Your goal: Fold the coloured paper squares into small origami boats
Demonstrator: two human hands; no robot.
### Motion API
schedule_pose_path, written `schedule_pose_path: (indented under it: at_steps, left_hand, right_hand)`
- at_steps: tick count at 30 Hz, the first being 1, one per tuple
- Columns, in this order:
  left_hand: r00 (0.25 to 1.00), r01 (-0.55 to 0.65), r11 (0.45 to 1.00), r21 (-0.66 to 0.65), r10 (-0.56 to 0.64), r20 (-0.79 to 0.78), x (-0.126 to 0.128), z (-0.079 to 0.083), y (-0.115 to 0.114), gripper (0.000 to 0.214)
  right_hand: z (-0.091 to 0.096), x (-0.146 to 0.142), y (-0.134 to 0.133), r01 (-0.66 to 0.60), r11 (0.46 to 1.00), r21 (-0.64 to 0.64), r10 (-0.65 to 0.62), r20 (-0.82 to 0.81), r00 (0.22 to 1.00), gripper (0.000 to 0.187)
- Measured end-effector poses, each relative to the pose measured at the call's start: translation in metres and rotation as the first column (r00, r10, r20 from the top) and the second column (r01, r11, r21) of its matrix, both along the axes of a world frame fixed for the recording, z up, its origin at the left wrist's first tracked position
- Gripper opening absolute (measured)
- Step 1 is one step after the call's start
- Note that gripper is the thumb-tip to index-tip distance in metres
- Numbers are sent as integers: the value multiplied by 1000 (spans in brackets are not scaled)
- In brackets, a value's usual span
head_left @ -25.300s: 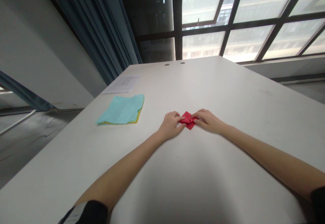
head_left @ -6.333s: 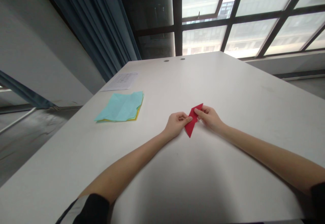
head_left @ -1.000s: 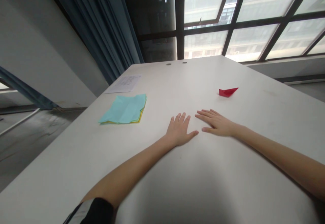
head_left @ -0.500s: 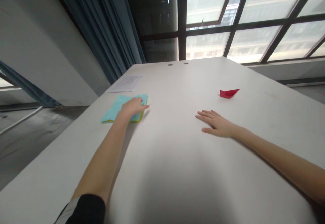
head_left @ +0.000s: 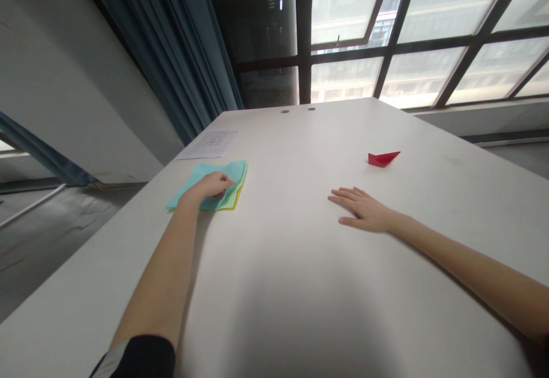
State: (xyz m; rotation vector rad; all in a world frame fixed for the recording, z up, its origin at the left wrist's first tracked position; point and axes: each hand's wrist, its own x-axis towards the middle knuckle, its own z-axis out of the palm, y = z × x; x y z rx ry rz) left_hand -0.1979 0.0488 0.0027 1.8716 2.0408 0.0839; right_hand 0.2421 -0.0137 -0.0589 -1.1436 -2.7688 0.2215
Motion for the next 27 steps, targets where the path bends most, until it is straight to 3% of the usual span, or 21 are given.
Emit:
schedule_pose_path:
  at_steps: [2, 4, 8, 12, 15, 19, 22, 27]
  left_hand:
    - [985, 48, 998, 49, -39, -166, 5, 6, 0, 32]
    - [956, 39, 993, 116, -3, -294, 14, 15, -1, 30]
    - [906, -15, 962, 274, 129, -403, 43, 42, -15, 35]
    - [866, 123, 911, 393, 95, -491, 89, 60, -36, 33]
    - [852, 282, 887, 365, -56, -521, 130, 55, -52, 32]
    - [806, 491, 843, 221, -344, -481, 174, 31, -71, 28]
    - [774, 567, 816, 112, -481, -411, 193, 17, -82, 27]
    - [742, 644, 764, -41, -637, -210, 206, 11, -91, 41]
  right_hand:
    - [0, 3, 1, 4, 1000, 0, -4, -8, 1000, 65]
    - [1, 5, 1, 9, 1000, 0, -9, -12, 1000, 65]
    - [4, 7, -1, 14, 1000, -2, -14, -20, 1000, 65]
    - [5, 8, -1, 15, 1000, -4, -16, -27, 1000, 64]
    - [3, 10, 0, 11, 1000, 4, -11, -50, 999, 64]
    - [2, 12, -1, -5, 998, 65, 16, -165, 986, 65]
    - [1, 11, -2, 11, 985, 172, 35, -263, 964, 57]
    - [-2, 10, -1, -30, 951, 307, 117, -271, 956, 40]
